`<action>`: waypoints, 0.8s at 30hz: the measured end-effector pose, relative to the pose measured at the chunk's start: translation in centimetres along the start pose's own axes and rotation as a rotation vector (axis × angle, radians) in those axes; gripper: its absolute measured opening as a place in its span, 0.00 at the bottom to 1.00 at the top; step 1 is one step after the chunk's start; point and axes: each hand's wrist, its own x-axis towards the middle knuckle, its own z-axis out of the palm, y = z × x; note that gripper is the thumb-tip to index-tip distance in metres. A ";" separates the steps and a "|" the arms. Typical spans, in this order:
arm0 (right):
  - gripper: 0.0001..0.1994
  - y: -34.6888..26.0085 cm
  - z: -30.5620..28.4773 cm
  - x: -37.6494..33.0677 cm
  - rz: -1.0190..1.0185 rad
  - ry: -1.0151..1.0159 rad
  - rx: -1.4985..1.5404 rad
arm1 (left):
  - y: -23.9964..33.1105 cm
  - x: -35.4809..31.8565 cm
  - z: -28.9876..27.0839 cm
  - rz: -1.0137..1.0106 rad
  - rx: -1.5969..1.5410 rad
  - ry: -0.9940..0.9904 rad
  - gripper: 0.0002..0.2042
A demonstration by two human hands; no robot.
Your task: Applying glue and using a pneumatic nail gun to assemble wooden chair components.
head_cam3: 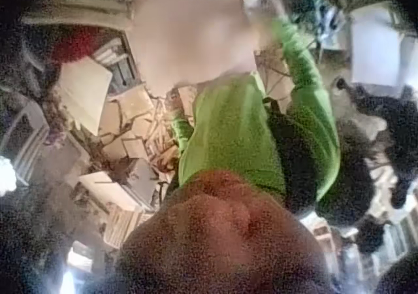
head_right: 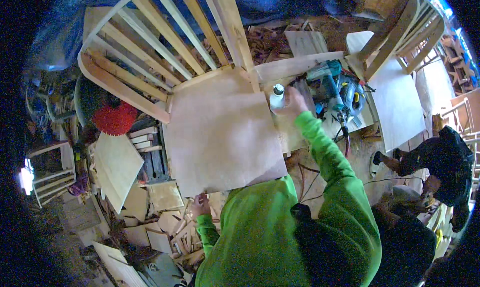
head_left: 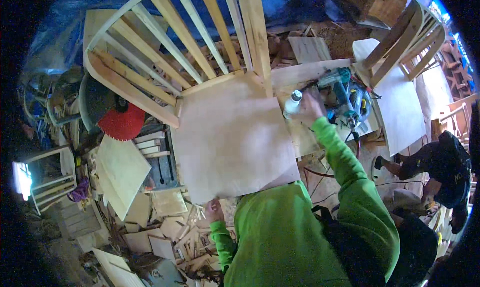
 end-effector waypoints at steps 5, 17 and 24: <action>0.24 -1.9 1.5 -0.5 0.010 0.152 -0.156 | 3.2 -3.2 -0.3 -0.004 0.158 0.021 0.09; 0.25 1.5 -2.1 3.5 0.149 0.268 -0.176 | -0.8 -8.1 0.0 -0.038 -0.004 -0.026 0.07; 0.27 1.4 -4.1 10.9 0.064 0.364 -0.111 | 3.5 -8.8 0.7 -0.254 -0.008 -0.001 0.08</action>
